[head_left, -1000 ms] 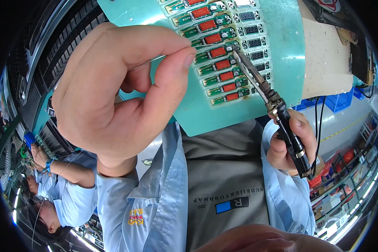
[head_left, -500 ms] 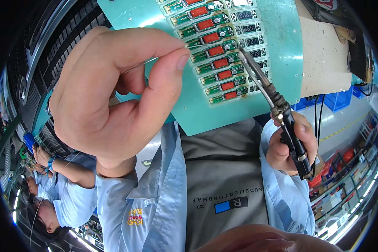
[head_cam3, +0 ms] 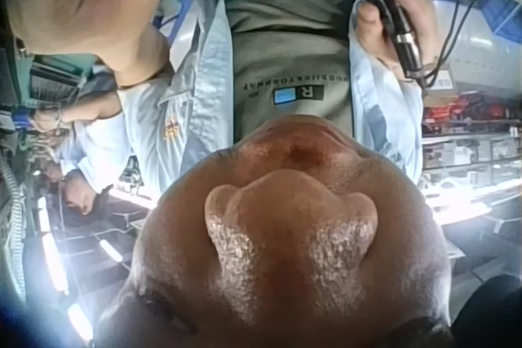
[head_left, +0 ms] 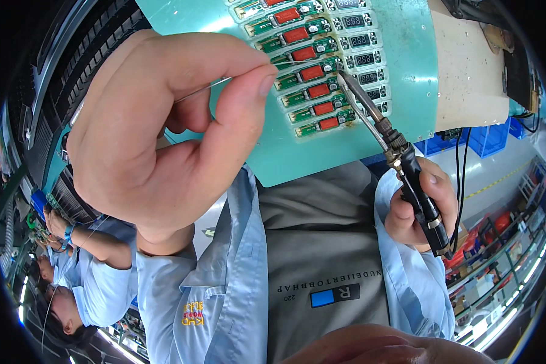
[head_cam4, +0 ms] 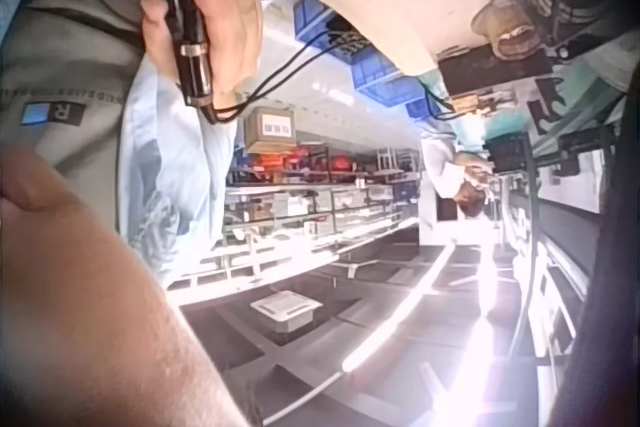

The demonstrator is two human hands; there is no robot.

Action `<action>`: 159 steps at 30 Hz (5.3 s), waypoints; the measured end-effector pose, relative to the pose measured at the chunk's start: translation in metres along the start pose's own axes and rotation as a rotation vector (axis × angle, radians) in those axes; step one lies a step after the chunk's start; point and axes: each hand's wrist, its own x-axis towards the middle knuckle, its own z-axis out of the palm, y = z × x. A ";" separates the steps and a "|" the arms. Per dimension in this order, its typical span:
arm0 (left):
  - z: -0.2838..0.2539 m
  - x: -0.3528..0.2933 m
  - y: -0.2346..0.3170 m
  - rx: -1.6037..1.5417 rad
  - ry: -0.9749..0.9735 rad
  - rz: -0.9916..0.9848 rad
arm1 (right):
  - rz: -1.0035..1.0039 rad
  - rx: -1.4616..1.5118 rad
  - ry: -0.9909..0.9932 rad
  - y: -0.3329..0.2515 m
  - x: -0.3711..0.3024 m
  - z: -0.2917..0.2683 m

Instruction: Soldering electronic components onto a printed circuit board and inspecting the assembly.

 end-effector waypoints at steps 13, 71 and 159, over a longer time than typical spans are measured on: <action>0.002 0.001 -0.001 0.012 -0.014 0.005 | 0.003 -0.006 0.016 0.002 0.005 0.002; 0.008 -0.015 0.001 -0.026 -0.010 0.018 | 0.013 0.048 0.045 0.003 -0.018 0.003; 0.031 -0.027 0.012 -0.047 0.019 -0.010 | 0.011 0.118 0.150 0.004 -0.044 0.008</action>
